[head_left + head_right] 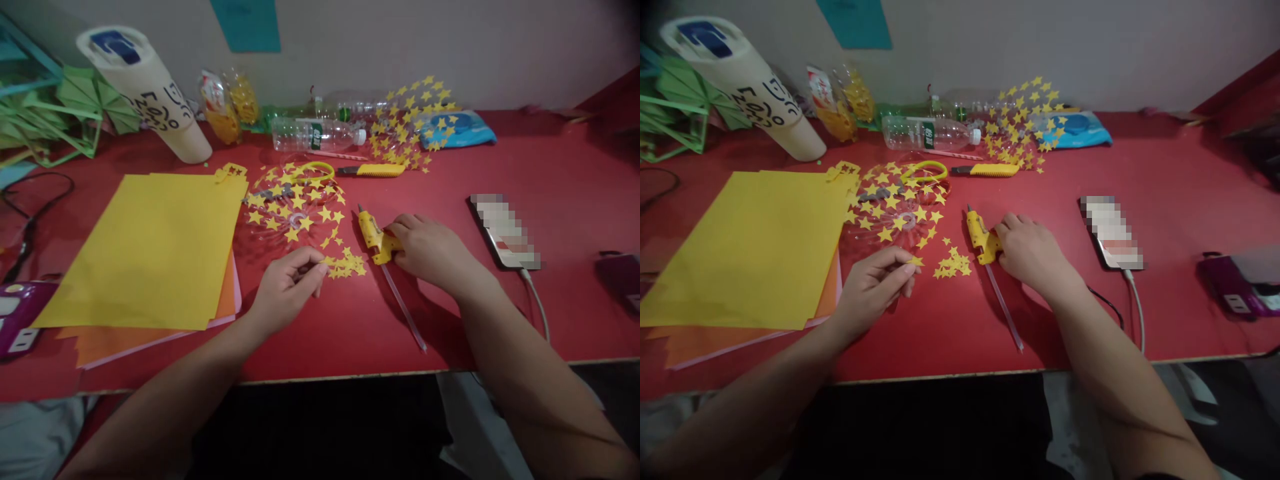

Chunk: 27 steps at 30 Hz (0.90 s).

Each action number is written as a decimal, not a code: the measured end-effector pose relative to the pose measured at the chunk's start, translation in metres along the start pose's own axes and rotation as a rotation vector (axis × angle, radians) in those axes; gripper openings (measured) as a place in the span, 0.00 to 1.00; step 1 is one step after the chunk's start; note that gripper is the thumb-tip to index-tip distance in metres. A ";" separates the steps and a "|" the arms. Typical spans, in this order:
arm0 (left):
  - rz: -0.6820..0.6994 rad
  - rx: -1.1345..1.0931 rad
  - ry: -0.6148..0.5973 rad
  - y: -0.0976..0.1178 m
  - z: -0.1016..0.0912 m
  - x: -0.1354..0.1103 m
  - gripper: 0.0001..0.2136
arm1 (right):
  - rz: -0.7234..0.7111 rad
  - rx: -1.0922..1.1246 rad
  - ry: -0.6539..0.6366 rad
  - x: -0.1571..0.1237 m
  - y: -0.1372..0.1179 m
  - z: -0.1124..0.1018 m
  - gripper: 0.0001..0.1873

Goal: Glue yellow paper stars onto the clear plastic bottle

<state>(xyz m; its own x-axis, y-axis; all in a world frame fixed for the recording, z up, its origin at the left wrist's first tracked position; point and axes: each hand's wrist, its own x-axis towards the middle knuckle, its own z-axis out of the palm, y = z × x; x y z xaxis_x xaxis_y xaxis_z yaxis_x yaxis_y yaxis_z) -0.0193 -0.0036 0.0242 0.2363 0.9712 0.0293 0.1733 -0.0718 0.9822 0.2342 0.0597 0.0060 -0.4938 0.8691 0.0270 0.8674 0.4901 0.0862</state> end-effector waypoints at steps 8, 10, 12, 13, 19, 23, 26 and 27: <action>-0.020 -0.015 0.086 0.003 -0.004 0.002 0.08 | 0.029 0.558 0.360 0.000 -0.003 -0.026 0.08; -0.022 -0.026 0.113 0.004 -0.004 0.002 0.07 | 0.006 0.744 0.419 -0.006 -0.009 -0.034 0.10; -0.020 -0.024 0.137 0.005 -0.004 0.002 0.07 | -0.053 0.904 0.395 -0.011 -0.020 -0.041 0.10; -0.018 -0.015 0.146 0.005 -0.004 0.002 0.06 | -0.099 0.961 0.369 -0.013 -0.025 -0.043 0.10; 0.005 0.048 0.217 0.004 -0.004 0.004 0.05 | -0.442 1.003 0.271 -0.011 -0.039 -0.043 0.10; 0.023 0.083 0.223 0.004 -0.005 0.003 0.05 | -0.453 0.934 0.275 -0.009 -0.041 -0.039 0.11; 0.033 0.086 0.225 0.004 -0.004 0.003 0.05 | -0.415 0.902 0.275 -0.009 -0.042 -0.038 0.12; 0.033 0.088 0.225 0.004 -0.004 0.003 0.05 | -0.404 0.891 0.275 -0.009 -0.043 -0.037 0.12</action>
<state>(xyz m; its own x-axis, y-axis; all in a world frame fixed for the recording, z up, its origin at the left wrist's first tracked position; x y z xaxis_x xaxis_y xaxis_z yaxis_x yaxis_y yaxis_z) -0.0220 -0.0003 0.0292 0.0259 0.9934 0.1117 0.2542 -0.1147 0.9603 0.1994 0.0282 0.0394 -0.6598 0.6374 0.3980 0.3075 0.7123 -0.6309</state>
